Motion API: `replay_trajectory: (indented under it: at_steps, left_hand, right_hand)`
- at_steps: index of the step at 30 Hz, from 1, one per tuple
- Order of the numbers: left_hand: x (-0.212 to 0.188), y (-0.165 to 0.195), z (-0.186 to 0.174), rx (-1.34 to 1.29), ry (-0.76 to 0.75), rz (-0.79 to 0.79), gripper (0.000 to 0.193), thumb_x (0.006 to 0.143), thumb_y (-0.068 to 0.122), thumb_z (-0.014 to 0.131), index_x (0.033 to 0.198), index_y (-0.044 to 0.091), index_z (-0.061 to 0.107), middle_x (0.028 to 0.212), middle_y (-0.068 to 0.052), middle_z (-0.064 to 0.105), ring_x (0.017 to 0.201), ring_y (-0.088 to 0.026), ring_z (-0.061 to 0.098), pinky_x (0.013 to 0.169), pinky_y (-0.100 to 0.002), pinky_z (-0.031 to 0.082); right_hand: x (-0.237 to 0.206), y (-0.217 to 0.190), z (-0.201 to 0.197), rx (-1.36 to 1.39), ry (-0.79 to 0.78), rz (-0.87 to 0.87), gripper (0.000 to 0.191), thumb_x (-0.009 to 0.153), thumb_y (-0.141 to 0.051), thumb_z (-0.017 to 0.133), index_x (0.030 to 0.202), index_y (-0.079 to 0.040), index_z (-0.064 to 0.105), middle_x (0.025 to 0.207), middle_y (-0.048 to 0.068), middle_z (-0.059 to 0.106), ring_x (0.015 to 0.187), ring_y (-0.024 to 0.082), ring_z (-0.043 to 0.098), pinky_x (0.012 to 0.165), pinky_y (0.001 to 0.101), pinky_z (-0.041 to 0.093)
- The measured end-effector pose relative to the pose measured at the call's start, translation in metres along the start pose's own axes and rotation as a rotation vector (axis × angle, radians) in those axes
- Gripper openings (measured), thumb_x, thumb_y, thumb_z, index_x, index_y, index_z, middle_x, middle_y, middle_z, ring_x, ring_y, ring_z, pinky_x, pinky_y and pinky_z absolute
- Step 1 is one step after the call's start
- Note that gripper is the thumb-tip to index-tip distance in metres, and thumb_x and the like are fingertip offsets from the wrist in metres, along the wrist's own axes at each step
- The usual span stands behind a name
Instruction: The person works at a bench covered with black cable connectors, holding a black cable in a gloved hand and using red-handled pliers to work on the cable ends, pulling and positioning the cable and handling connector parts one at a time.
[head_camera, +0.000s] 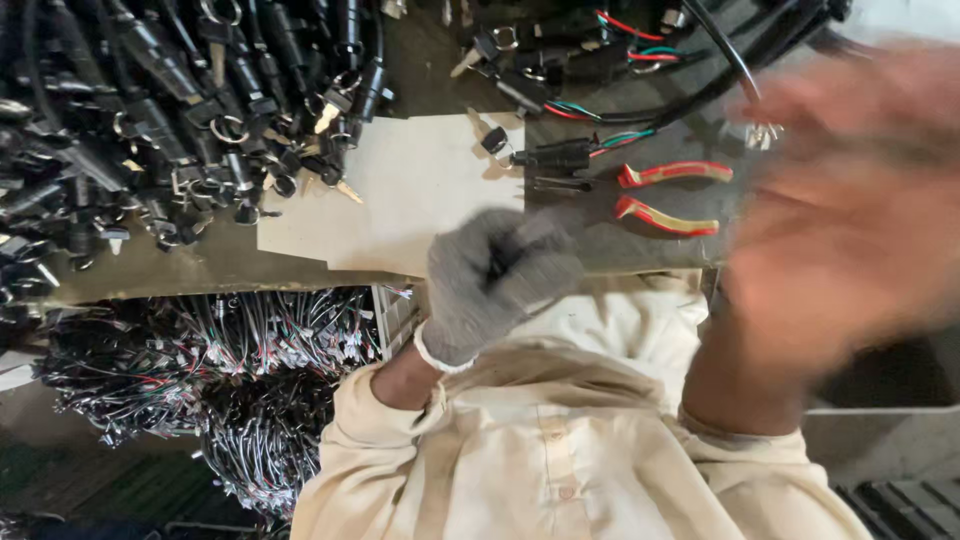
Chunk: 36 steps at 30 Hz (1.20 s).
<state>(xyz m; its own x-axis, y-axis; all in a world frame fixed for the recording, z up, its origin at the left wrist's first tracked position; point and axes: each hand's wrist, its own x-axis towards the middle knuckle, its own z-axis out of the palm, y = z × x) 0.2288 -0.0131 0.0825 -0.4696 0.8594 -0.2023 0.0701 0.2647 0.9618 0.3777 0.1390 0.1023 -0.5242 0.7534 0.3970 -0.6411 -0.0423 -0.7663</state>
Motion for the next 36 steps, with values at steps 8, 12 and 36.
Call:
replay_trajectory:
  at_steps: [8, 12, 36]
  left_hand:
    - [-0.001, -0.017, -0.022, -0.248, 0.008, 0.007, 0.032, 0.095, 0.019, 0.076, 0.122, 0.004, 0.067, 0.112, -0.006, 0.076, 0.092, -0.015, 0.068, 0.08, -0.027, 0.052]
    - [-0.011, -0.027, 0.002, -0.224, 0.185, 0.351, 0.026, 0.102, 0.012, 0.076, 0.125, 0.007, 0.064, 0.116, -0.006, 0.073, 0.114, -0.02, 0.06, 0.098, -0.031, 0.053]
    - [-0.019, -0.027, 0.008, -0.514, 0.157, 0.047, 0.043, 0.084, 0.009, 0.087, 0.115, 0.012, 0.057, 0.107, -0.005, 0.075, 0.09, -0.013, 0.07, 0.074, -0.03, 0.059]
  right_hand:
    - [-0.095, 0.062, -0.015, -0.178, -0.178, 0.892, 0.041, 0.104, -0.016, 0.06, 0.141, 0.002, 0.054, 0.104, 0.004, 0.065, 0.092, 0.009, 0.059, 0.079, 0.0267, 0.05]
    - [-0.096, 0.064, -0.024, -0.676, -0.267, 0.481, 0.038, 0.094, -0.012, 0.078, 0.123, 0.003, 0.058, 0.096, 0.006, 0.065, 0.08, 0.013, 0.058, 0.073, 0.0284, 0.049]
    - [-0.066, 0.051, -0.006, -1.166, -0.332, -0.201, 0.043, 0.09, -0.003, 0.073, 0.131, -0.001, 0.058, 0.113, 0.015, 0.061, 0.097, 0.034, 0.056, 0.089, 0.0463, 0.047]
